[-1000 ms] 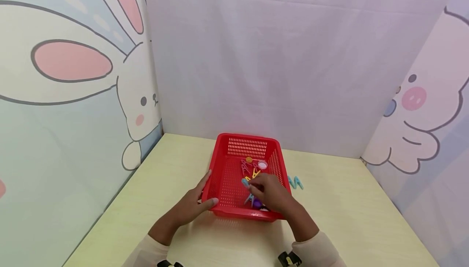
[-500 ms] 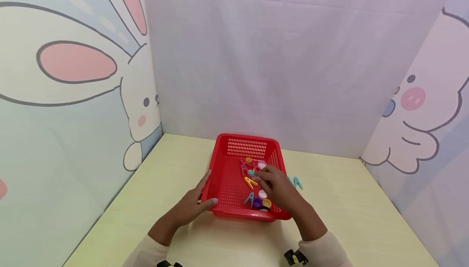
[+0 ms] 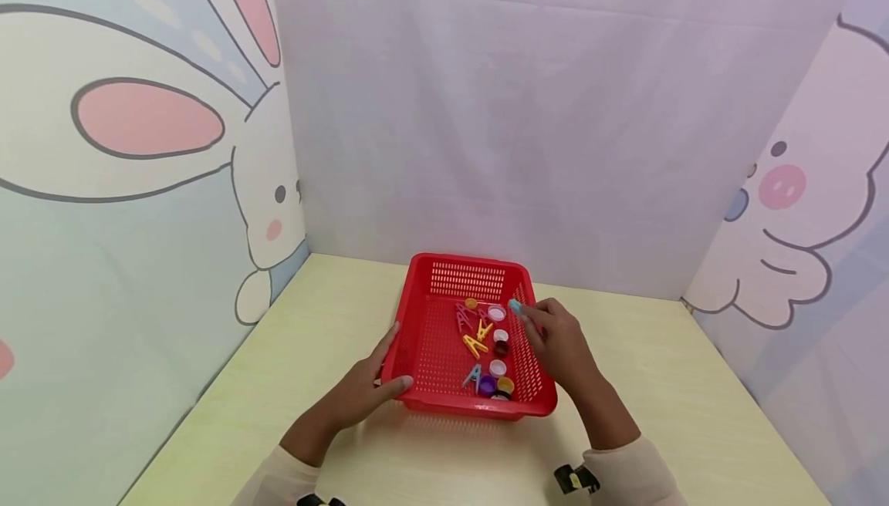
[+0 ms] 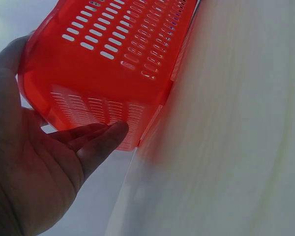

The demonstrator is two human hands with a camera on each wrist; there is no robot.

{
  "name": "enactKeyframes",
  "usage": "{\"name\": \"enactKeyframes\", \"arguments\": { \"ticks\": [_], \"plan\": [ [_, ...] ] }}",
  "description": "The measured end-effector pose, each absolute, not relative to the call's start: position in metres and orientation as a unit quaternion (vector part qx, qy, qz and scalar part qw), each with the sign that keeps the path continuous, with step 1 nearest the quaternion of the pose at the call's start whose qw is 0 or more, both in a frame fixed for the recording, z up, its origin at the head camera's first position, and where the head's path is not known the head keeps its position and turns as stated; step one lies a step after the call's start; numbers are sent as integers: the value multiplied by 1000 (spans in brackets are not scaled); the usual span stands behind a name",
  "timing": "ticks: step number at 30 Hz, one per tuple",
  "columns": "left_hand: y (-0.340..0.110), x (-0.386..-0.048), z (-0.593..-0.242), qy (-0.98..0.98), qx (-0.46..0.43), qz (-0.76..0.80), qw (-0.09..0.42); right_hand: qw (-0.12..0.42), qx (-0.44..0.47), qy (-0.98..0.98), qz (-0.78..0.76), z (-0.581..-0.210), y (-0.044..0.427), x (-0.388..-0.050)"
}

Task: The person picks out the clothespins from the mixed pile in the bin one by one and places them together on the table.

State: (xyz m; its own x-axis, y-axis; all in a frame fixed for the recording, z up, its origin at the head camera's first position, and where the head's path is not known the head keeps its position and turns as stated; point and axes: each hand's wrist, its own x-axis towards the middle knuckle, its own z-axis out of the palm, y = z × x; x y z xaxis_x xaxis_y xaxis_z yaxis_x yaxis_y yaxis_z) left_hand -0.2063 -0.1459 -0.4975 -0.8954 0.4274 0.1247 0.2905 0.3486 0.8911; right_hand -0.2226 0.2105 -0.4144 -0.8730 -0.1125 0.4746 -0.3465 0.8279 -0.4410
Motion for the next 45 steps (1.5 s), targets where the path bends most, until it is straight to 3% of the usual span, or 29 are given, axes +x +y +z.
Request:
{"name": "enactKeyframes", "arguments": {
  "ticks": [10, 14, 30, 45],
  "plan": [
    [-146, -206, -497, 812, 224, 535, 66, 318, 81, -907, 264, -429, 244, -239],
    [-146, -206, -497, 809, 222, 539, 71, 326, 43, -905, 270, -434, 254, -245],
    [-147, -207, -499, 812, 222, 535, 70, 220, -51, -944, 239, -453, 298, -257],
    [-147, -208, -498, 810, 225, 537, 71, 113, -81, -966, 216, -468, 324, -271]
  ]
}}
